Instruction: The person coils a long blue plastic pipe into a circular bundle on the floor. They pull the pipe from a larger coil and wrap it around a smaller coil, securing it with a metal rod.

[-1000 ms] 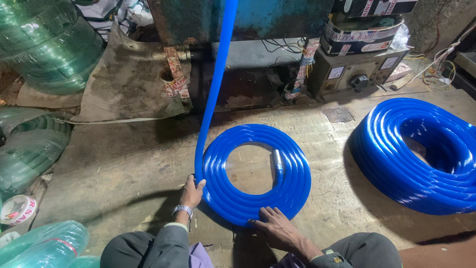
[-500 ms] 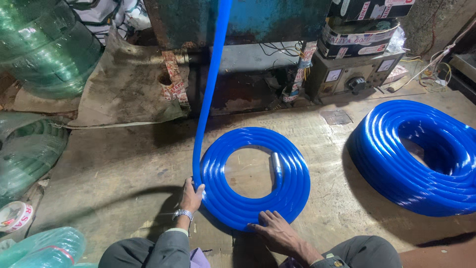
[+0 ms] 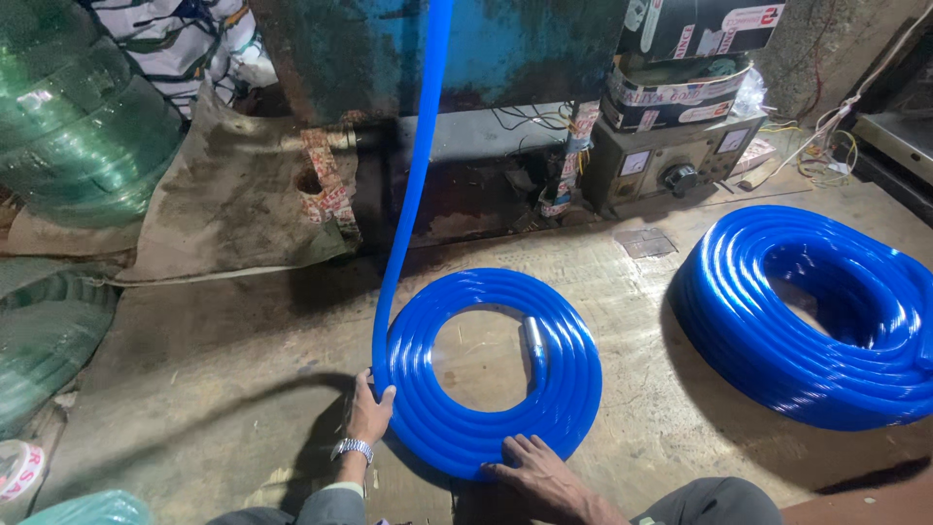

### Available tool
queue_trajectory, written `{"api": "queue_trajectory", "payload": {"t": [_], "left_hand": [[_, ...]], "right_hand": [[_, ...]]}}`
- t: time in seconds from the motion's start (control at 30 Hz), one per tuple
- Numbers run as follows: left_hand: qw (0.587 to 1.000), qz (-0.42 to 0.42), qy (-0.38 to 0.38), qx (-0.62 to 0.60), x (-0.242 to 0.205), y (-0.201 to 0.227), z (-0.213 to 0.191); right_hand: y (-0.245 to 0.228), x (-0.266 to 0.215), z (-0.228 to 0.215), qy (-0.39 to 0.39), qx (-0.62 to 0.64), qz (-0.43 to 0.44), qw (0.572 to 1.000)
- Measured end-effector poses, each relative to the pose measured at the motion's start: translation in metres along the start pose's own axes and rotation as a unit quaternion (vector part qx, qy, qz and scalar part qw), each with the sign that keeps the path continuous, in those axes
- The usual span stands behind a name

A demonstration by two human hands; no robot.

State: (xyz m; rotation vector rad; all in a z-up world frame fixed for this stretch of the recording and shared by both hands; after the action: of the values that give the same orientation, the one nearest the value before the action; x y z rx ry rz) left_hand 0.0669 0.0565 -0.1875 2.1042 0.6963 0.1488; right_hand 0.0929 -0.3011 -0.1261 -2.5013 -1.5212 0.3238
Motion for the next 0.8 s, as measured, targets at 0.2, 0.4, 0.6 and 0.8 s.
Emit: {"api": "queue_trajectory", "payload": {"t": [0.2, 0.4, 0.6, 0.8], "left_hand": [[0.998, 0.033, 0.044, -0.027, -0.002, 0.016, -0.005], [0.98, 0.146, 0.087, -0.108, -0.002, 0.03, -0.011], [0.984, 0.12, 0.124, 0.052, 0.006, 0.015, -0.006], [0.992, 0.082, 0.077, 0.058, 0.008, 0.021, -0.01]], "right_hand": [[0.01, 0.002, 0.011, 0.033, -0.002, -0.023, 0.999], [0.011, 0.007, 0.014, 0.079, -0.008, -0.055, 0.995], [0.011, 0.008, 0.013, -0.027, -0.002, -0.033, 0.999], [0.016, 0.013, 0.025, -0.032, 0.002, -0.032, 0.999]]}}
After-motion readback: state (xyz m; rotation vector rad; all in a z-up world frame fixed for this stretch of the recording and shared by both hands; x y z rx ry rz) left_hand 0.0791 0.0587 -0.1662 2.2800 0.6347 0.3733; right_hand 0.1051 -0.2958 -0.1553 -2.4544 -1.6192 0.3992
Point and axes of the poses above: each hand's wrist, its own x-axis towards the middle knuckle, its own z-axis out of the palm, y = z × x, the point moved 1 cm from there along x, towards the middle knuckle, and after that the axes turned 12 degrees about z, right-handed, at the moved point
